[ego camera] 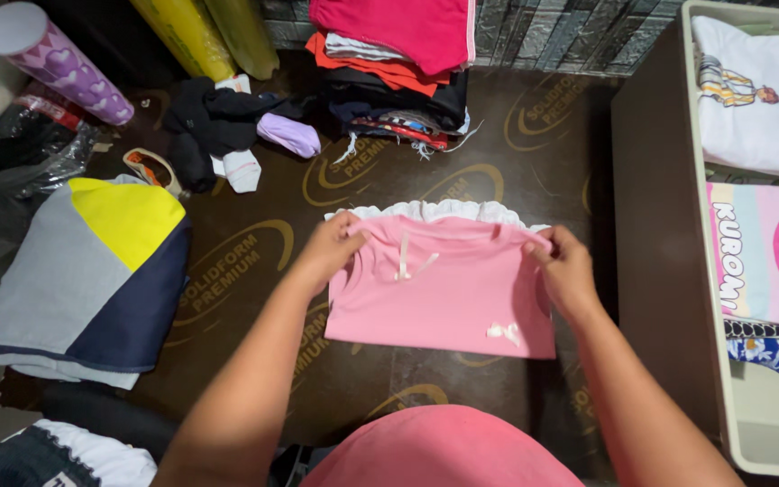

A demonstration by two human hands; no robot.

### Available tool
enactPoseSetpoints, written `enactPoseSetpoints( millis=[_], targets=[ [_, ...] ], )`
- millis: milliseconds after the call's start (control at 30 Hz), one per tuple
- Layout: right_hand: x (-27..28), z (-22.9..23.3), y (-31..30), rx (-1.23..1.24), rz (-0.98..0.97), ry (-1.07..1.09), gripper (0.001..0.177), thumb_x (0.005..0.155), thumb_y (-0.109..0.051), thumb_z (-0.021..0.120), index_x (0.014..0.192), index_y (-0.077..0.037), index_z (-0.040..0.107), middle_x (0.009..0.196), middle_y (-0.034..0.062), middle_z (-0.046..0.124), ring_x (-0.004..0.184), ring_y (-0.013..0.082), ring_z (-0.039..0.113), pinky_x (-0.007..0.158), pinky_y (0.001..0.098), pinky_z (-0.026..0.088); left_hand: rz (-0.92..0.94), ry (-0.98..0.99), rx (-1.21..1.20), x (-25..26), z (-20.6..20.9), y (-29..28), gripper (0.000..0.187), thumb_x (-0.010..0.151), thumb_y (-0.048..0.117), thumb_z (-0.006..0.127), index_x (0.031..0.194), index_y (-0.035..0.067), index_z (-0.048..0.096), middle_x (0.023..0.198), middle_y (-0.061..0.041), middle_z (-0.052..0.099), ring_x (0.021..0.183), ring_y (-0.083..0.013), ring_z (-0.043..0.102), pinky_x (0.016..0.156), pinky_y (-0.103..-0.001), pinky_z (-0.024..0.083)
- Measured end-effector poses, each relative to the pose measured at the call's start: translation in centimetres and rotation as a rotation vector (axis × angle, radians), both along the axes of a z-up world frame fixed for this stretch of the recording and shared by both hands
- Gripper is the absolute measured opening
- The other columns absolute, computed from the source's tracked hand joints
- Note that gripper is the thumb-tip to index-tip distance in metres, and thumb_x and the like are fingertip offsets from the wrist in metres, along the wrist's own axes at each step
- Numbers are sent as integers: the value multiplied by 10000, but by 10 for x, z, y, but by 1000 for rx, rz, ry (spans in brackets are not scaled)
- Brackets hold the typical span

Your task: The person folds multiple garments one by one on a table and places them into a plastic storage bin. They handle shirts, shorts, and patterned pieces, smoothing and aligning each before stacking them in the bin.

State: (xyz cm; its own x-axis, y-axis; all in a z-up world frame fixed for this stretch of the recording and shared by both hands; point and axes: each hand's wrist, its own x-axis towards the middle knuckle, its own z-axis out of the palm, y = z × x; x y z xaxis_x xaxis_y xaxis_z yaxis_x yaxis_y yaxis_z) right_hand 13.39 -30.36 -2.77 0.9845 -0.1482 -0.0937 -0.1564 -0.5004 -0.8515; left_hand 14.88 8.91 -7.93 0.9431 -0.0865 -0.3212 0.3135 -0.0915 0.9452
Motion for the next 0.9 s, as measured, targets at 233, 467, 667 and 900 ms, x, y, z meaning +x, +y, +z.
enactPoseSetpoints(
  millis=[233, 467, 667, 900],
  targets=[
    [4, -11, 26, -501, 11, -333, 238, 947, -162, 718, 1118, -13, 645, 1153, 208, 635, 1010, 361, 638, 877, 455, 506, 301, -653, 794, -3, 20, -52, 219, 826, 57, 678, 1045, 48, 673, 1071, -147, 659, 960, -326, 659, 798, -459, 550],
    [-41, -32, 83, -778, 347, -343, 597, 969, -401, 538, 1485, -110, 471, 1603, 163, 354, 1495, 356, 294, 1172, 595, 205, -160, -597, 1150, -56, 25, -109, 487, 982, 344, 519, 1420, 133, 544, 1569, -163, 354, 1508, -331, 269, 1200, -630, 185],
    [-38, -30, 49, -942, 385, -202, 662, 1022, -494, 399, 1589, -159, 334, 1671, 121, 218, 1539, 302, 157, 1180, 617, 92, -216, -378, 1260, -61, 18, -69, 660, 997, 483, 432, 1574, 177, 340, 1680, -127, 187, 1534, -330, 86, 1174, -664, 18],
    [-44, -35, 15, -572, -69, -186, 471, 1046, -389, 505, 1410, -93, 547, 1465, 151, 502, 1404, 375, 412, 1152, 558, 310, -186, -451, 1310, -69, 22, -80, 623, 1018, 434, 458, 1559, 135, 379, 1694, -127, 202, 1585, -329, 116, 1220, -642, 46]
  ],
)
